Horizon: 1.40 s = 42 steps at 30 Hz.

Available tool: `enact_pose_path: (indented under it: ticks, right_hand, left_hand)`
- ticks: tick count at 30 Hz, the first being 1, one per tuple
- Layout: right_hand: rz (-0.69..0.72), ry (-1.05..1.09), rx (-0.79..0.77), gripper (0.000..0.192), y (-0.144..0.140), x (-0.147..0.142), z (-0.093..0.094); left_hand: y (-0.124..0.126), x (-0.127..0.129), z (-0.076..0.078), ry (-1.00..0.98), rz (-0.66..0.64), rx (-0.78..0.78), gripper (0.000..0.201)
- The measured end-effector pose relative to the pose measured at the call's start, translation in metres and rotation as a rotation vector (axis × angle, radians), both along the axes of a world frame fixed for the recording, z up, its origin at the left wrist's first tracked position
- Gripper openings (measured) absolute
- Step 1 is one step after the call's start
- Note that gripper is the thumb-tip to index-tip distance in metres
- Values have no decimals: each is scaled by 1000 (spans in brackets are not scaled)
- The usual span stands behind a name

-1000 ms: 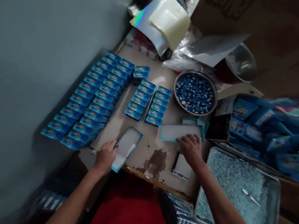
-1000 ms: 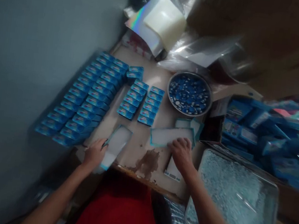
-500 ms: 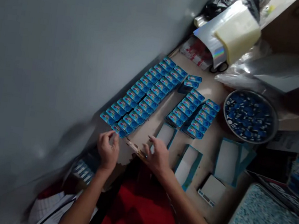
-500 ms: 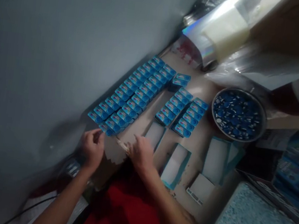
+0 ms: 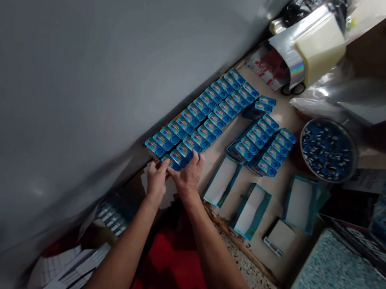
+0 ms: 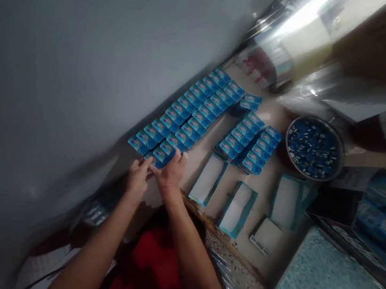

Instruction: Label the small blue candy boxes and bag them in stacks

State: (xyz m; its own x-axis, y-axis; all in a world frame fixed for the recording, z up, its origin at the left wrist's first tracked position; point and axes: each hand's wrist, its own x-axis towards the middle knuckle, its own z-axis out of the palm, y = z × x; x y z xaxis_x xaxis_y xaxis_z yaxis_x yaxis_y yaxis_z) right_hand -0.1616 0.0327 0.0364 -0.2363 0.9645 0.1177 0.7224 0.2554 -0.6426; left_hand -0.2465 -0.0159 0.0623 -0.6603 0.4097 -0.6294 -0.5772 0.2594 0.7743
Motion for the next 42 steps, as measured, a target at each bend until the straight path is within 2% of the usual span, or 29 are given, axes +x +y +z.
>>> enact_pose_path:
  ticks: [5, 8, 12, 15, 17, 18, 20, 22, 25, 28, 31, 34, 36, 38, 39, 40, 42]
  right_hand:
    - [44, -102, 19, 102, -4, -6, -2]
    - [50, -128, 23, 97, -1, -6, 7]
    - [81, -228, -47, 106, 0, -16, 22]
    - [52, -264, -55, 107, -5, -25, 21]
    - [20, -265, -42, 106, -9, -28, 15]
    - [13, -260, -38, 105, -11, -27, 12]
    - [24, -245, -35, 103, -13, -24, 7]
    - [51, -222, -27, 102, -14, -17, 4]
    - [93, -181, -11, 103, -12, -5, 4]
    - [133, -152, -13, 102, -9, 2, 5]
    - [158, -156, -11, 97, -7, 0, 7]
    - [193, -175, -12, 94, -3, -2, 9]
    - [227, -177, -22, 92, 0, 5, 14]
    - [265, -143, -5, 91, 0, 25, 26]
    - [283, -110, 15, 93, -1, 40, 35]
    - [293, -70, 39, 96, -3, 57, 44]
    - [284, 7, 74, 105, -6, 96, 62]
  left_hand:
    - [-4, -22, -1, -48, -140, 30, 50]
    - [-3, -33, -4, -95, -180, 8, 56]
    - [-4, -43, -4, -124, -238, 33, 58]
    - [-16, -47, -13, -122, -287, 122, 57]
    - [-32, -44, -26, -190, -266, 172, 54]
    - [-42, -39, -34, -238, -220, 146, 51]
    - [-63, -25, -49, -300, -113, 8, 45]
    - [-80, -7, -56, -287, -60, -123, 37]
    - [-84, 11, -48, -130, -38, -70, 34]
    - [-60, 9, -28, 86, -47, 53, 38]
    - [-33, -6, -16, 102, -144, 58, 45]
    - [-25, -15, -18, 14, -126, 59, 51]
    - [-32, -12, -24, -57, -30, 81, 53]
    - [-46, 3, -30, -75, 34, 38, 47]
    - [-52, 14, -33, -16, -13, -5, 42]
    - [-56, 28, -35, 84, -116, -47, 37]
    - [-55, 59, -39, 301, -393, -87, 28]
